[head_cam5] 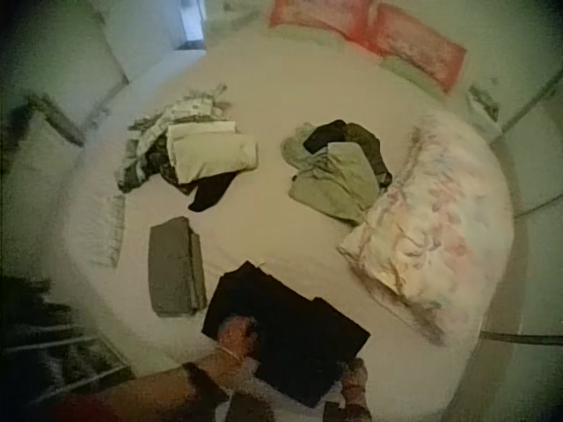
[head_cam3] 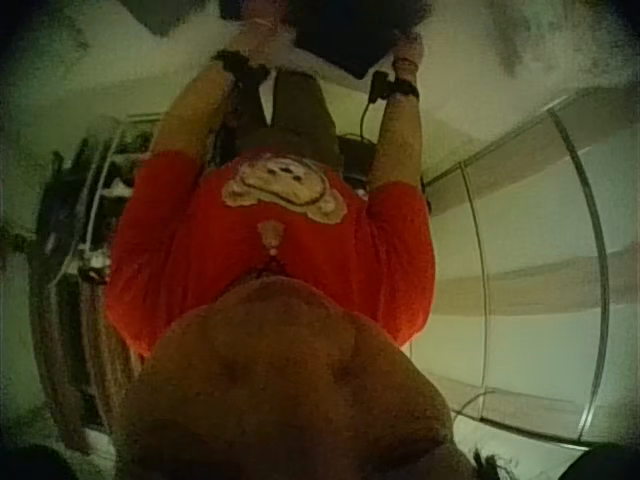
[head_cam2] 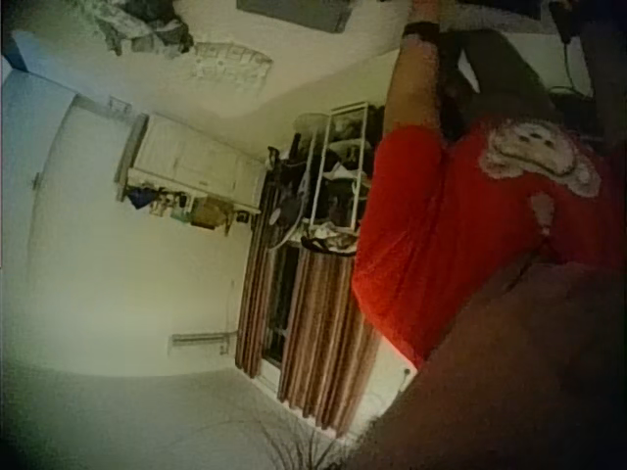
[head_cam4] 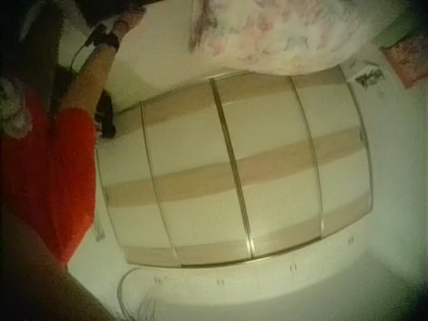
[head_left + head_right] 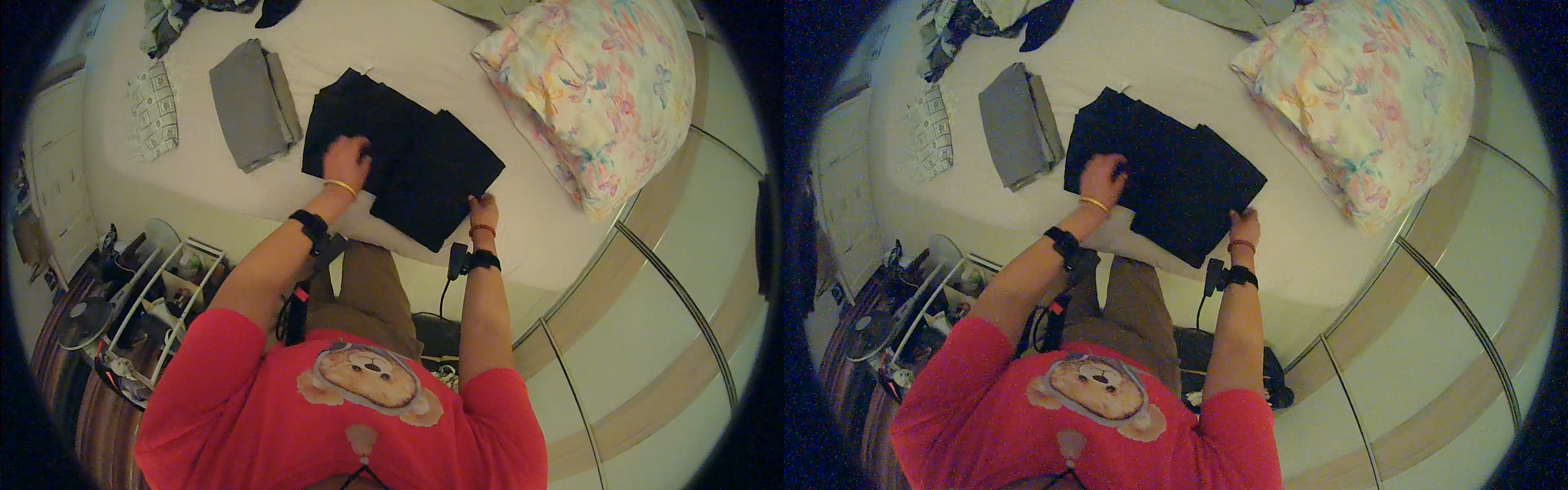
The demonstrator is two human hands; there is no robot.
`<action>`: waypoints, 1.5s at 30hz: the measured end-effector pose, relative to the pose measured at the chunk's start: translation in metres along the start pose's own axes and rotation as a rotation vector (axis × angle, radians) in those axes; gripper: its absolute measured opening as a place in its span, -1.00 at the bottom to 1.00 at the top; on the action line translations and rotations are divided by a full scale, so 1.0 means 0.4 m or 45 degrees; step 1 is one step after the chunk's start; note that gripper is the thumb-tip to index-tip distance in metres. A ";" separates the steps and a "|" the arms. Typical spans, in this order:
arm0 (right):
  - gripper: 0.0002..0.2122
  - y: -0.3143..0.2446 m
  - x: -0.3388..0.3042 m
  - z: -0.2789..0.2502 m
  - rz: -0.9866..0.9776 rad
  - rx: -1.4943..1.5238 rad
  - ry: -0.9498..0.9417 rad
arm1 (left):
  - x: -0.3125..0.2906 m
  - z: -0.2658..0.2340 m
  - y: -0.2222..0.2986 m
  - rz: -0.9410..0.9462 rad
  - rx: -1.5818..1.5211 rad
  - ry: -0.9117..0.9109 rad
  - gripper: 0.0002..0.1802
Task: The person folds several garments on a bed, including a black shirt with red accents, a pair of jeans, and other dark and light-colored items. Each item is smoothed, folded, and stacked in sequence.
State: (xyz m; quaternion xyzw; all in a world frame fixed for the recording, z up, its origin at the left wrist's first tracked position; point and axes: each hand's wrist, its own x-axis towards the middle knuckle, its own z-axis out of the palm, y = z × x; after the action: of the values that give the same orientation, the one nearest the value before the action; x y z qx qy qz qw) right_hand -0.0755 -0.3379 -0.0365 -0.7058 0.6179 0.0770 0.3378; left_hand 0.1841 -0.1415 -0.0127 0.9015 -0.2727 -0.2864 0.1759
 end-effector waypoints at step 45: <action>-0.44 -0.374 -0.122 0.120 -0.440 0.263 -0.107 | -0.010 0.070 -0.007 0.086 -0.616 -0.411 -0.21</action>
State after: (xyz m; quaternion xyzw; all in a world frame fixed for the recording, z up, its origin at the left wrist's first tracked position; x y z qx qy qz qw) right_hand 0.0667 -0.2690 0.0099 -0.7591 0.4774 -0.0164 0.4422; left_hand 0.1652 -0.1415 -0.0339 0.7666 -0.2507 -0.4768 0.3496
